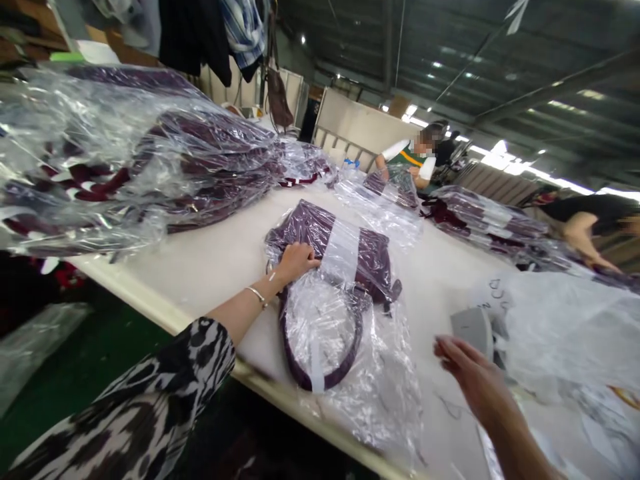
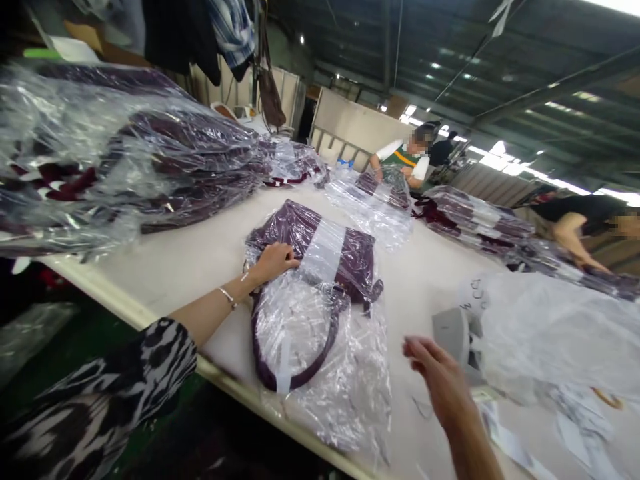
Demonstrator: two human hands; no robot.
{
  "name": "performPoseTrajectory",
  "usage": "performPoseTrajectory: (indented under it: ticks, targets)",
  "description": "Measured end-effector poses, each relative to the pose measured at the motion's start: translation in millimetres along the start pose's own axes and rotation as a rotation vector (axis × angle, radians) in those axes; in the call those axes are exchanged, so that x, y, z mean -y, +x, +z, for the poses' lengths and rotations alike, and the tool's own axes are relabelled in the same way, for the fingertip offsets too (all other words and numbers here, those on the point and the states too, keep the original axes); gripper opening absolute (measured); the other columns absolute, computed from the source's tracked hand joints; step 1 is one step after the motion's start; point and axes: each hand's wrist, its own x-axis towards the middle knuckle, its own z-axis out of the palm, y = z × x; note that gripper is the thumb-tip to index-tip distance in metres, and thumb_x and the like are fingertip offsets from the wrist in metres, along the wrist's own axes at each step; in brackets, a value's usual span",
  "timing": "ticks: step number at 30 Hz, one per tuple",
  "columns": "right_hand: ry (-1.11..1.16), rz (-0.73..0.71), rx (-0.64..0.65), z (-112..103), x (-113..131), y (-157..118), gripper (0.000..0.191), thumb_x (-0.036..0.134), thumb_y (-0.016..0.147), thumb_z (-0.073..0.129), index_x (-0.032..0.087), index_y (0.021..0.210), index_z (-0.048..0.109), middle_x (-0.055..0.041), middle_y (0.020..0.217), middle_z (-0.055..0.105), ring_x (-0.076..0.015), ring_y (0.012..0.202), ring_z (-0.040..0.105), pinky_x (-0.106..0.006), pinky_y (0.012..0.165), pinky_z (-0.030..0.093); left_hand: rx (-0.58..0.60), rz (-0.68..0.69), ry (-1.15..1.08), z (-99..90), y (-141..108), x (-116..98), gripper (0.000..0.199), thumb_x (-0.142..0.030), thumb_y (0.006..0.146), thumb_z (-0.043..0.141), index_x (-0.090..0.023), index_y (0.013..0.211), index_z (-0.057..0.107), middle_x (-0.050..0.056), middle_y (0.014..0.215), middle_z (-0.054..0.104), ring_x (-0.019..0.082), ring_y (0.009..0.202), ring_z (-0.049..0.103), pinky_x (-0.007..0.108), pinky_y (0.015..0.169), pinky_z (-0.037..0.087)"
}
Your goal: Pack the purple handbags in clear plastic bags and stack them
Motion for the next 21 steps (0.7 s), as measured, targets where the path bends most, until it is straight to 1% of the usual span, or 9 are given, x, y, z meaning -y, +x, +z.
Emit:
performPoseTrajectory:
  ticks: [2, 4, 5, 7, 9, 13, 16, 19, 21]
  targets:
    - [0.096, -0.103, 0.272, 70.5, 62.2, 5.2, 0.041, 0.063, 0.072, 0.078, 0.022, 0.077, 0.074, -0.0061, 0.075, 0.070, -0.0182, 0.069, 0.063, -0.032, 0.068, 0.051, -0.003, -0.006, -0.004, 0.3, 0.0, 0.1, 0.024, -0.042, 0.087, 0.072, -0.019, 0.083, 0.071, 0.007, 0.095, 0.072, 0.024, 0.095, 0.063, 0.033, 0.084, 0.043]
    - [0.199, -0.160, 0.522, 133.9, 106.1, 16.0, 0.040, 0.059, 0.073, 0.080, 0.020, 0.079, 0.073, -0.0030, 0.074, 0.069, -0.0146, 0.068, 0.059, -0.028, 0.068, 0.048, -0.006, -0.004, -0.012, 0.9, -0.4, 0.7, 0.023, -0.042, 0.087, 0.073, -0.019, 0.082, 0.071, 0.007, 0.096, 0.073, 0.024, 0.095, 0.063, 0.034, 0.085, 0.043]
    - [0.231, -0.153, 0.629, 159.2, 118.6, 23.8, 0.042, 0.059, 0.071, 0.082, 0.019, 0.080, 0.073, -0.0029, 0.075, 0.069, -0.0143, 0.069, 0.059, -0.027, 0.067, 0.047, -0.008, -0.001, -0.019, 1.4, -0.7, 1.3, 0.022, -0.041, 0.087, 0.073, -0.019, 0.082, 0.071, 0.006, 0.096, 0.073, 0.024, 0.096, 0.063, 0.034, 0.085, 0.043]
    - [0.219, -0.092, 0.706, 195.2, 126.4, 43.1, 0.045, 0.059, 0.065, 0.084, 0.017, 0.078, 0.072, -0.0025, 0.072, 0.069, -0.0133, 0.066, 0.059, -0.025, 0.062, 0.045, -0.014, 0.002, -0.034, 2.8, -0.8, 2.8, 0.021, -0.041, 0.087, 0.074, -0.020, 0.083, 0.070, 0.006, 0.097, 0.073, 0.025, 0.097, 0.063, 0.035, 0.086, 0.042]
    - [0.068, -0.017, 0.642, 214.6, 119.4, 63.9, 0.042, 0.056, 0.066, 0.084, 0.017, 0.072, 0.068, -0.0012, 0.066, 0.067, -0.0115, 0.059, 0.056, -0.023, 0.055, 0.041, -0.016, 0.002, -0.051, 4.6, -0.4, 4.6, 0.021, -0.041, 0.086, 0.075, -0.020, 0.083, 0.070, 0.006, 0.098, 0.073, 0.025, 0.098, 0.063, 0.035, 0.086, 0.042]
    - [-0.366, 0.044, 0.441, 230.6, 98.7, 96.1, 0.036, 0.043, 0.078, 0.077, 0.019, 0.059, 0.060, 0.0002, 0.054, 0.061, -0.0102, 0.048, 0.052, -0.021, 0.045, 0.036, -0.019, 0.004, -0.086, 7.4, 1.4, 8.1, 0.022, -0.040, 0.086, 0.075, -0.020, 0.081, 0.069, 0.007, 0.097, 0.072, 0.026, 0.098, 0.062, 0.036, 0.085, 0.041]
    - [-0.494, 0.071, 0.415, 237.3, 90.9, 111.2, 0.040, 0.042, 0.077, 0.079, 0.021, 0.053, 0.056, -0.0005, 0.049, 0.059, -0.0121, 0.044, 0.053, -0.023, 0.043, 0.037, -0.016, 0.002, -0.097, 8.1, 1.7, 11.0, 0.021, -0.040, 0.086, 0.075, -0.020, 0.080, 0.069, 0.006, 0.096, 0.072, 0.026, 0.098, 0.063, 0.036, 0.085, 0.041]
    - [-0.579, 0.072, 0.423, 240.3, 89.0, 121.6, 0.039, 0.046, 0.072, 0.084, 0.022, 0.054, 0.059, -0.0023, 0.049, 0.060, -0.0166, 0.049, 0.059, -0.026, 0.047, 0.041, 0.002, 0.004, -0.095, 8.9, 1.5, 13.2, 0.022, -0.040, 0.085, 0.076, -0.020, 0.081, 0.069, 0.006, 0.096, 0.072, 0.026, 0.098, 0.063, 0.036, 0.086, 0.041]
    - [-0.657, 0.039, 0.384, 240.4, 91.0, 124.4, 0.039, 0.052, 0.067, 0.087, 0.021, 0.060, 0.065, -0.0054, 0.055, 0.065, -0.0217, 0.062, 0.068, -0.027, 0.056, 0.047, 0.015, 0.005, -0.091, 9.1, 2.5, 12.4, 0.022, -0.040, 0.084, 0.077, -0.020, 0.083, 0.069, 0.007, 0.098, 0.073, 0.026, 0.100, 0.063, 0.036, 0.087, 0.041]
